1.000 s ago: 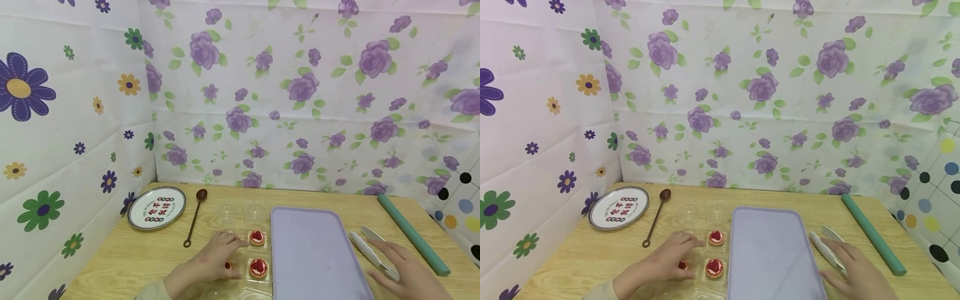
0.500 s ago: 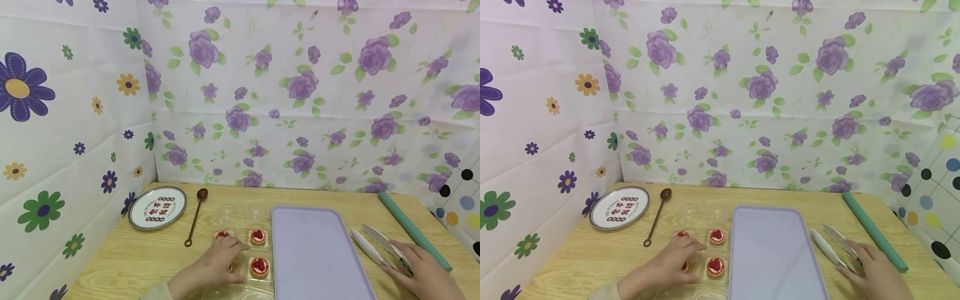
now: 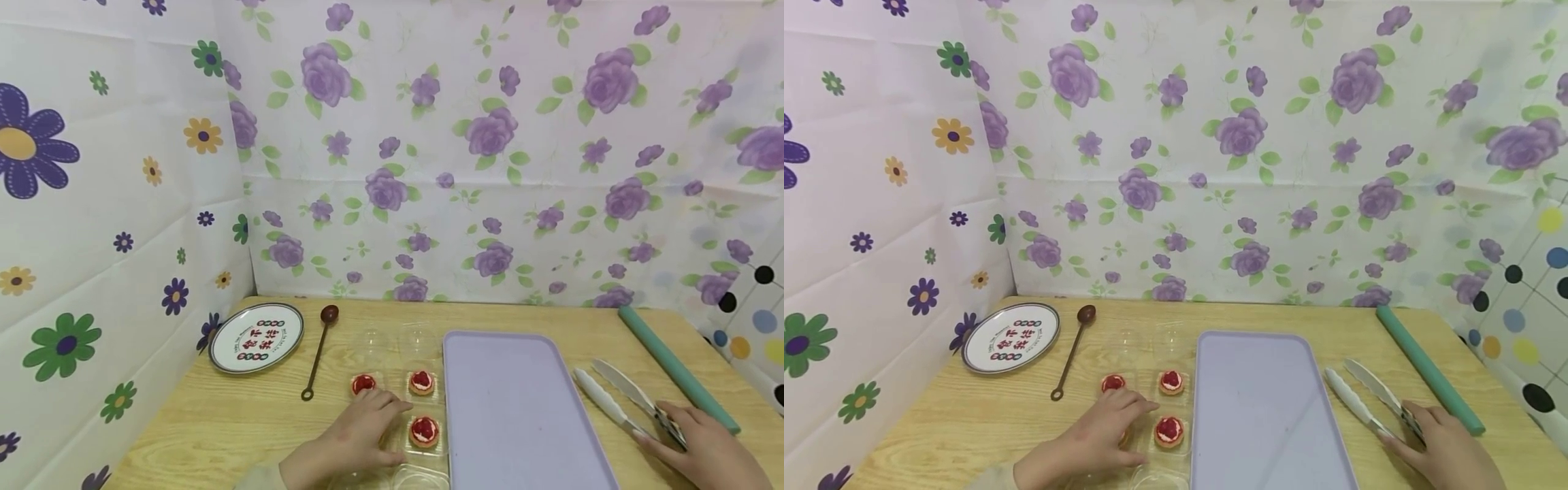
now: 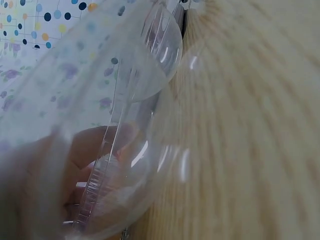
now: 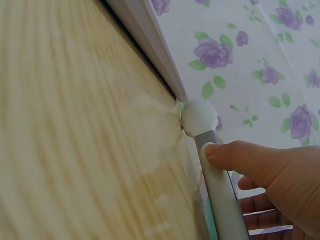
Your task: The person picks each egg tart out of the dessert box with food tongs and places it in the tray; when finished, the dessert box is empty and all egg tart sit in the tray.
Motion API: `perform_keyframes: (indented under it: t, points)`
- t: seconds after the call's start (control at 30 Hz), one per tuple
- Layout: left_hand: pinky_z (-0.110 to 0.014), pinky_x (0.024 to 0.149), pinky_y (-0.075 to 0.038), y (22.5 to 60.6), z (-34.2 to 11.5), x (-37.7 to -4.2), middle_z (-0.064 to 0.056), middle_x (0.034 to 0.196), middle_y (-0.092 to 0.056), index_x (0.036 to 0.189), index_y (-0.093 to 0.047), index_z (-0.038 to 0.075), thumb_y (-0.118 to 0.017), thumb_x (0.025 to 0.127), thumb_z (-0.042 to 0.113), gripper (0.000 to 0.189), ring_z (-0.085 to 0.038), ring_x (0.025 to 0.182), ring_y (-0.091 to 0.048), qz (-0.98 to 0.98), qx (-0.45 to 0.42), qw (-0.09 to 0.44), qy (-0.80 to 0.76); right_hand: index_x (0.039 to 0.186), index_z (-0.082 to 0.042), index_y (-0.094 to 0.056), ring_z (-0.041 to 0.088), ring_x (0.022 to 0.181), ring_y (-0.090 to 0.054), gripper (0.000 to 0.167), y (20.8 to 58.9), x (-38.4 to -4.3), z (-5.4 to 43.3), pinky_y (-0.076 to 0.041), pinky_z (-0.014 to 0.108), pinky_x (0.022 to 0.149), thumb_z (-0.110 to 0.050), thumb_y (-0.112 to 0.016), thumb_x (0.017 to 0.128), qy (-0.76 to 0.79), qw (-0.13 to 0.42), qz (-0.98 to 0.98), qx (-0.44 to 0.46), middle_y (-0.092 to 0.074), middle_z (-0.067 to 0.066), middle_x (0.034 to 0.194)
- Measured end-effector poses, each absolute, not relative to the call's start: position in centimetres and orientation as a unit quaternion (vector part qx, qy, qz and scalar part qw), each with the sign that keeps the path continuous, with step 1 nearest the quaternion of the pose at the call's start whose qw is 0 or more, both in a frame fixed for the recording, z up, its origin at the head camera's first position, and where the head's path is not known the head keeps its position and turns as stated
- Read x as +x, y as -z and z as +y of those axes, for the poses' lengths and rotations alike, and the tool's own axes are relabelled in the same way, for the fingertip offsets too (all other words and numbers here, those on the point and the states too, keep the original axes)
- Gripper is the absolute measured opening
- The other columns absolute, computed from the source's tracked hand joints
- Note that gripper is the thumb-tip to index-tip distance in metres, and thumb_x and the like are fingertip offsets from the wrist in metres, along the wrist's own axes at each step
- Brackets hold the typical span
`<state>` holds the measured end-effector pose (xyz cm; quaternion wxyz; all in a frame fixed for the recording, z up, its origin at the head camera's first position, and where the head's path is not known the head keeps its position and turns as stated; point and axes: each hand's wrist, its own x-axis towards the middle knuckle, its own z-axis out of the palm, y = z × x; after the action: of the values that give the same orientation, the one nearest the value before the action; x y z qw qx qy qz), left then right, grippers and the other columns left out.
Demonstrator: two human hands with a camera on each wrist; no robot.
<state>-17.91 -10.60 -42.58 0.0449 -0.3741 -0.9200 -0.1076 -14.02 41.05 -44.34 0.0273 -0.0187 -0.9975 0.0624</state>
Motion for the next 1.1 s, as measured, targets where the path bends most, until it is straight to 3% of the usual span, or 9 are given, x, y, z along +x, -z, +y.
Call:
perform_keyframes:
  t: [0.17,0.7,1.1]
  points:
    - [-0.043,0.107,-0.040,42.64,-10.61,-17.88,0.005,0.121,-0.059,0.134,-0.052,0.017,-0.077,0.075,0.049,0.071,-0.015,0.116,-0.052,-0.921,-0.370,0.048,0.116,0.118,0.015,-0.055,0.045,0.085,-0.060,0.086,44.37,-14.01,40.94,-0.051,0.052,0.066,-0.062,-0.066,0.079,-0.067,0.027,-0.997,-0.017,-0.060,0.030,0.099]
    - [-0.047,0.111,-0.037,42.92,-10.47,-18.01,0.003,0.123,-0.059,0.136,-0.050,0.013,-0.074,0.075,0.053,0.076,-0.018,0.118,-0.052,-0.929,-0.347,0.036,0.126,0.121,0.015,-0.052,0.050,0.090,-0.058,0.088,44.40,-13.88,40.75,-0.050,0.053,0.065,-0.063,-0.063,0.081,-0.076,0.021,-0.996,-0.034,-0.056,0.036,0.104]
    - [-0.044,0.112,-0.036,43.00,-10.32,-17.94,0.003,0.124,-0.059,0.135,-0.050,0.014,-0.075,0.073,0.055,0.078,-0.017,0.119,-0.052,-0.930,-0.338,0.031,0.140,0.125,0.019,-0.047,0.051,0.093,-0.056,0.100,45.00,-13.97,41.33,-0.049,0.056,0.070,-0.068,-0.064,0.077,-0.086,0.004,-0.996,-0.036,-0.054,0.038,0.107]
